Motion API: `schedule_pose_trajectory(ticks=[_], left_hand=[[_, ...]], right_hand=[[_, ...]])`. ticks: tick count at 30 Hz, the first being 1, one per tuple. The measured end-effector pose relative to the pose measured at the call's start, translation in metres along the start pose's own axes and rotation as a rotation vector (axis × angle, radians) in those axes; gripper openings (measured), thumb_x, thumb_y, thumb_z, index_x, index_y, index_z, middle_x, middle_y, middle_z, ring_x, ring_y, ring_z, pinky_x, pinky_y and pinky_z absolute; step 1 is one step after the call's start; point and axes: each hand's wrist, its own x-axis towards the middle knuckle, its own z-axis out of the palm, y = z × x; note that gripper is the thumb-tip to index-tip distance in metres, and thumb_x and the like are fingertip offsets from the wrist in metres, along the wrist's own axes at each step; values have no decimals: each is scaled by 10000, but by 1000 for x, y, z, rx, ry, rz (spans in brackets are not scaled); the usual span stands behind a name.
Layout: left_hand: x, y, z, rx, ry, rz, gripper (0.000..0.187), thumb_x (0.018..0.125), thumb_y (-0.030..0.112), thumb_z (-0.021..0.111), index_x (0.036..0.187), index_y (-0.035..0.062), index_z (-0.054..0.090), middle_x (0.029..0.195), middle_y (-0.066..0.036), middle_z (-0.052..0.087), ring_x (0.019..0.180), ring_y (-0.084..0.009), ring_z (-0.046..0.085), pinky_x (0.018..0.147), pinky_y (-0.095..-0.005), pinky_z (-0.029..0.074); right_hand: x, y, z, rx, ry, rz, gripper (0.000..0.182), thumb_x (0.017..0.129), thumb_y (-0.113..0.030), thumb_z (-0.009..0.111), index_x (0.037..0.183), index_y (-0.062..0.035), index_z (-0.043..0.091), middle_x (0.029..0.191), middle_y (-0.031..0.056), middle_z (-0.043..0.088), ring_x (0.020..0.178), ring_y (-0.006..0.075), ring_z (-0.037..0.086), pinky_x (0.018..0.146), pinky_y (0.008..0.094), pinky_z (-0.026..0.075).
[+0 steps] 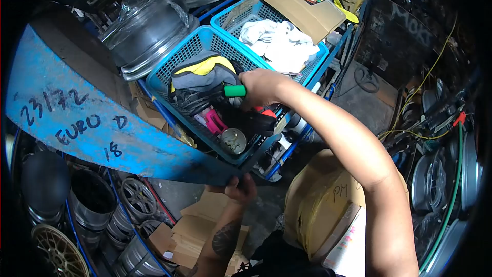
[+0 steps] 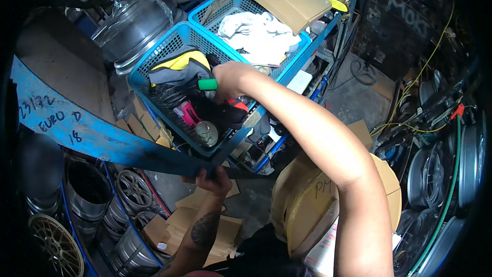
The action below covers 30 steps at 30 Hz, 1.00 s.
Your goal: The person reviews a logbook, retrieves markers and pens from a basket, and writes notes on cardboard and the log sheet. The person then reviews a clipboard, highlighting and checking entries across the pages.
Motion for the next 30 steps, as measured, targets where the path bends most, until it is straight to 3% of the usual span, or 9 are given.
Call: schedule_pose_trajectory(ticks=[4,5,9,15,19,20,21,26,30], left_hand=[[-14,-4,-3,-24,-54,-18,526,937,69,654,1356,48,337,1380,-251,289,1278,-400,396,1032,-509,433],[-14,-4,-3,-22,-52,-24,528,934,65,654,1357,57,338,1382,-254,282,1275,-401,395,1031,-513,431],[0,4,1,37,23,-32,529,929,57,661,1358,77,353,1380,-258,274,1249,-401,410,1020,-518,434],[-1,4,1,20,8,-25,522,936,70,676,1357,81,368,1394,-273,270,1233,-423,422,981,-515,451],[5,5,0,48,31,-23,533,939,83,680,1371,75,367,1394,-269,272,1251,-428,412,968,-525,451],[6,4,0,59,34,-19,536,939,88,681,1373,75,367,1394,-267,272,1256,-429,409,970,-530,448],[5,3,1,54,38,-17,536,939,94,681,1374,78,368,1393,-266,273,1260,-430,404,976,-538,443],[-7,1,0,79,64,-50,522,920,56,685,1354,105,400,1380,-241,280,1258,-417,421,983,-546,445],[3,10,0,20,84,-88,545,886,-18,709,1333,154,448,1381,-205,296,1291,-414,451,1016,-546,455]], right_hand=[[-8,0,-9,252,41,21,544,744,-368,864,1132,-22,704,1074,199,755,1060,333,722,896,440,567],[16,17,10,320,290,-65,484,743,-324,873,1077,-19,699,886,180,747,824,284,742,708,412,581],[29,3,-22,993,288,-57,342,822,-281,848,956,-12,683,612,16,584,451,104,524,415,268,398],[48,-26,-19,1157,198,-53,411,855,-347,874,925,20,702,730,86,681,558,158,613,507,303,495],[41,-7,-19,679,306,-18,411,858,-387,860,875,-1,721,701,82,700,585,144,645,572,321,509],[32,2,-20,463,404,-14,418,854,-393,851,877,6,727,666,99,694,601,181,682,615,359,535],[18,4,-27,356,347,41,440,803,-382,863,977,9,760,985,237,755,966,371,741,881,444,568],[-20,34,3,69,159,-243,405,848,-180,769,1242,-138,687,1096,168,749,1080,395,697,932,479,556],[-12,34,32,-29,297,-241,263,827,-161,727,1080,-88,721,1112,183,739,1072,378,700,910,486,569]])
